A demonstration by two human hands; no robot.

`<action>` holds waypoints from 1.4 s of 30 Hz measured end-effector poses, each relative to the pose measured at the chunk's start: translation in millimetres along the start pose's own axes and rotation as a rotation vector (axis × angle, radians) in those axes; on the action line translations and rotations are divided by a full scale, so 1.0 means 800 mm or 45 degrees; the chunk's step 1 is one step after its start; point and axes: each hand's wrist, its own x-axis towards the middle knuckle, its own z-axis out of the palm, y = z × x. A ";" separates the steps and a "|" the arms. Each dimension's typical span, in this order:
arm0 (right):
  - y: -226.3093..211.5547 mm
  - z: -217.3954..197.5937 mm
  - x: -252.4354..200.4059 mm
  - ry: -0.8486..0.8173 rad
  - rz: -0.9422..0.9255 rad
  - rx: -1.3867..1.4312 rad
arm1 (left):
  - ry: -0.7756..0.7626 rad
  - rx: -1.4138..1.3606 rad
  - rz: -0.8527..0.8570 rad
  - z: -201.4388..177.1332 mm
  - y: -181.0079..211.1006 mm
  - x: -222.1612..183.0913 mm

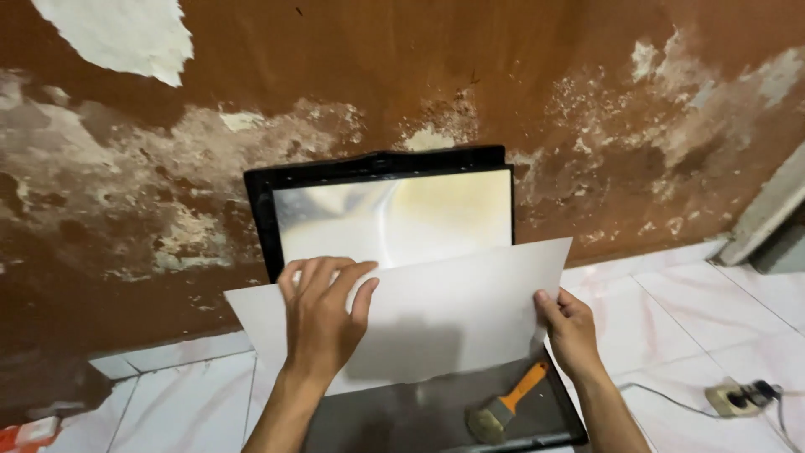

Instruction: The person removes an old diffuser sheet from the open back cover of a television, positions a new white diffuser sheet into the frame, and presses it flat with both hands. They then brush dust off the panel and the inner back cover using a brush.

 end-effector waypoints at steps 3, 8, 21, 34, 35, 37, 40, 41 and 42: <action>0.045 -0.004 0.026 0.026 -0.123 0.150 | 0.127 0.194 -0.176 0.014 -0.062 -0.024; 0.046 0.005 0.035 -0.016 -0.089 0.229 | 0.147 0.084 -0.715 0.017 -0.118 -0.091; -0.014 0.060 0.037 0.160 0.032 -0.171 | -0.700 0.235 -1.392 0.097 -0.151 -0.118; -0.004 0.066 0.086 0.220 0.032 -0.295 | -0.279 -0.232 -1.539 0.091 -0.171 -0.068; 0.002 0.067 0.101 0.238 -0.054 -0.165 | -0.203 -0.319 -1.550 0.086 -0.167 -0.051; 0.019 0.075 0.132 0.251 -0.136 -0.039 | -0.123 -0.406 -1.564 0.104 -0.182 -0.039; 0.041 0.091 0.172 0.520 -0.303 -0.248 | 0.298 -0.638 -1.368 0.149 -0.214 -0.036; 0.043 0.096 0.176 0.593 -0.460 -0.331 | 0.374 -0.627 -1.294 0.147 -0.207 -0.029; 0.046 0.101 0.181 0.665 -0.618 -0.414 | 0.449 -0.615 -1.220 0.146 -0.201 -0.022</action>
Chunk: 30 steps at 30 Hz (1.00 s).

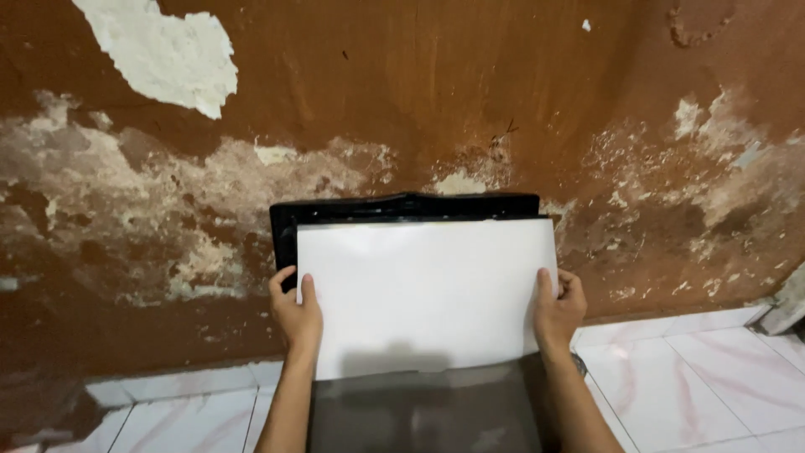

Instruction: The person removes an old diffuser sheet from the open back cover of a television, positions a new white diffuser sheet into the frame, and presses it flat with both hands. They then brush dust off the panel and the inner back cover using a brush.

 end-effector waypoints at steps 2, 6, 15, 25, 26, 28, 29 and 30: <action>-0.001 0.004 -0.008 0.054 -0.170 0.038 | -0.002 -0.003 0.076 0.006 0.009 -0.002; 0.015 0.013 -0.026 0.104 -0.443 0.043 | -0.016 0.013 0.234 0.004 0.011 -0.002; 0.018 0.011 -0.016 -0.006 -0.467 -0.041 | 0.053 0.134 0.301 0.006 0.014 0.005; -0.106 0.010 0.053 -0.253 -0.063 0.094 | -0.240 0.412 0.108 0.018 0.077 0.069; -0.117 0.007 0.054 -0.312 -0.080 0.113 | -0.246 0.320 0.098 0.019 0.084 0.060; -0.130 0.010 0.052 -0.378 -0.095 0.147 | -0.237 0.237 0.095 0.016 0.091 0.061; -0.128 0.007 0.052 -0.402 -0.113 0.140 | -0.268 0.216 0.124 0.017 0.088 0.063; -0.126 0.005 0.052 -0.425 -0.131 0.133 | -0.299 0.196 0.154 0.018 0.085 0.064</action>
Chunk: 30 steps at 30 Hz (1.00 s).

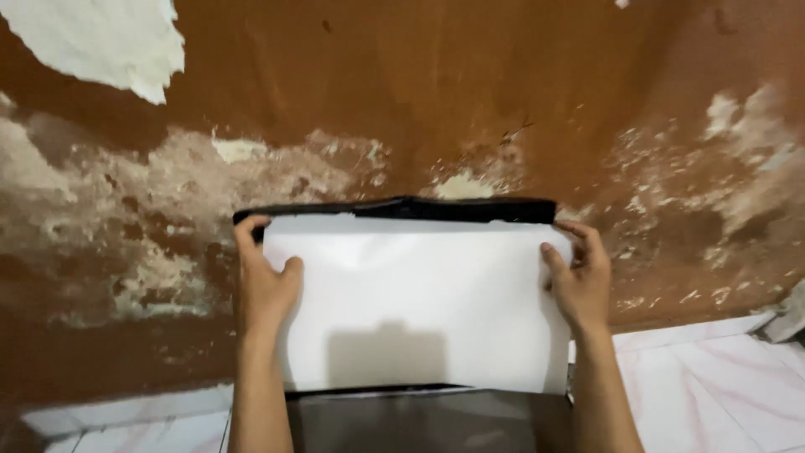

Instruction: The person removes an old diffuser sheet from the open back cover of a television, positions a new white diffuser sheet into the frame, and presses it flat with both hands. They then brush dust off the panel and the inner back cover using a brush.

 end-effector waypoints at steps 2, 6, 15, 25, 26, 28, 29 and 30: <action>0.024 0.004 0.006 -0.042 -0.029 -0.071 | -0.015 0.015 -0.005 -0.007 0.007 -0.003; 0.027 -0.002 0.004 -0.087 0.057 0.007 | -0.049 -0.004 0.047 -0.012 0.013 -0.009; 0.049 -0.020 0.020 -0.215 0.298 0.167 | -0.133 0.131 0.038 -0.020 -0.001 0.000; 0.030 -0.007 0.014 -0.141 0.287 0.132 | 0.057 0.348 0.071 -0.009 -0.012 0.006; 0.033 -0.006 0.015 -0.136 0.210 0.112 | 0.051 0.360 0.078 -0.008 -0.010 0.005; 0.034 -0.004 0.014 -0.136 0.133 0.094 | 0.049 0.374 0.082 -0.005 -0.008 0.004; 0.033 -0.003 0.013 -0.098 0.155 0.077 | 0.059 0.425 0.090 -0.004 -0.007 0.004; 0.031 -0.002 0.012 -0.059 0.177 0.060 | 0.070 0.476 0.098 -0.002 -0.006 0.004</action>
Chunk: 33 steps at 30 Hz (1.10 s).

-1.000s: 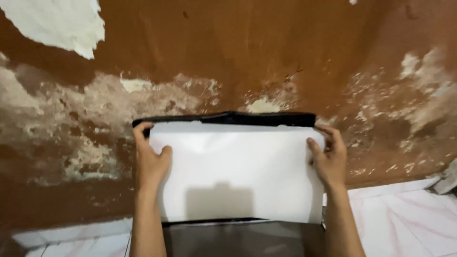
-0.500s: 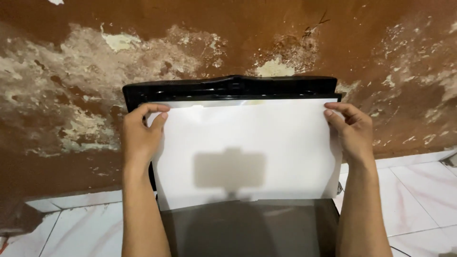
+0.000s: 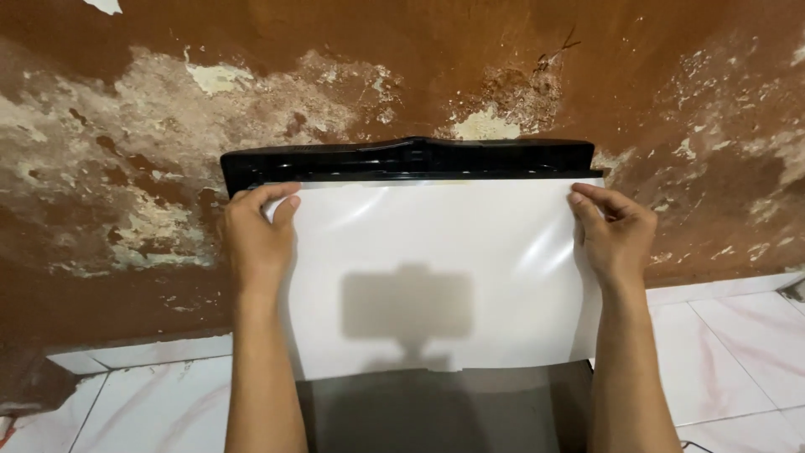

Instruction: The person removes an old diffuser sheet from the open back cover of a television, positions a new white diffuser sheet into the frame, and presses it flat with both hands. They then brush dust off the panel and the inner back cover using a brush.

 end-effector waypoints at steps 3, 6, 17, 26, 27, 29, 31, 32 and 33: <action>0.008 0.003 -0.001 0.042 -0.189 -0.108 | 0.070 0.003 0.062 0.012 -0.006 0.002; 0.012 0.003 0.000 0.015 -0.199 -0.055 | 0.190 -0.051 0.164 0.013 0.006 -0.005; -0.007 0.005 -0.004 -0.034 -0.045 -0.045 | 0.174 -0.040 0.173 0.012 0.004 -0.002; 0.006 -0.001 0.002 0.013 0.002 -0.002 | 0.184 -0.007 0.044 0.017 0.026 -0.006; 0.008 -0.002 0.003 0.019 0.001 0.037 | 0.185 -0.024 -0.049 0.016 0.035 -0.008; 0.005 -0.002 0.003 0.014 -0.002 0.028 | 0.164 0.019 -0.065 0.013 0.039 -0.013; 0.004 -0.002 0.002 0.011 -0.003 0.018 | 0.139 0.063 -0.082 0.015 0.036 -0.014; 0.003 -0.002 0.002 0.004 0.028 0.043 | 0.145 0.075 -0.053 0.018 0.032 -0.013; 0.003 -0.003 0.002 -0.003 0.057 0.068 | 0.152 0.086 -0.024 0.021 0.028 -0.011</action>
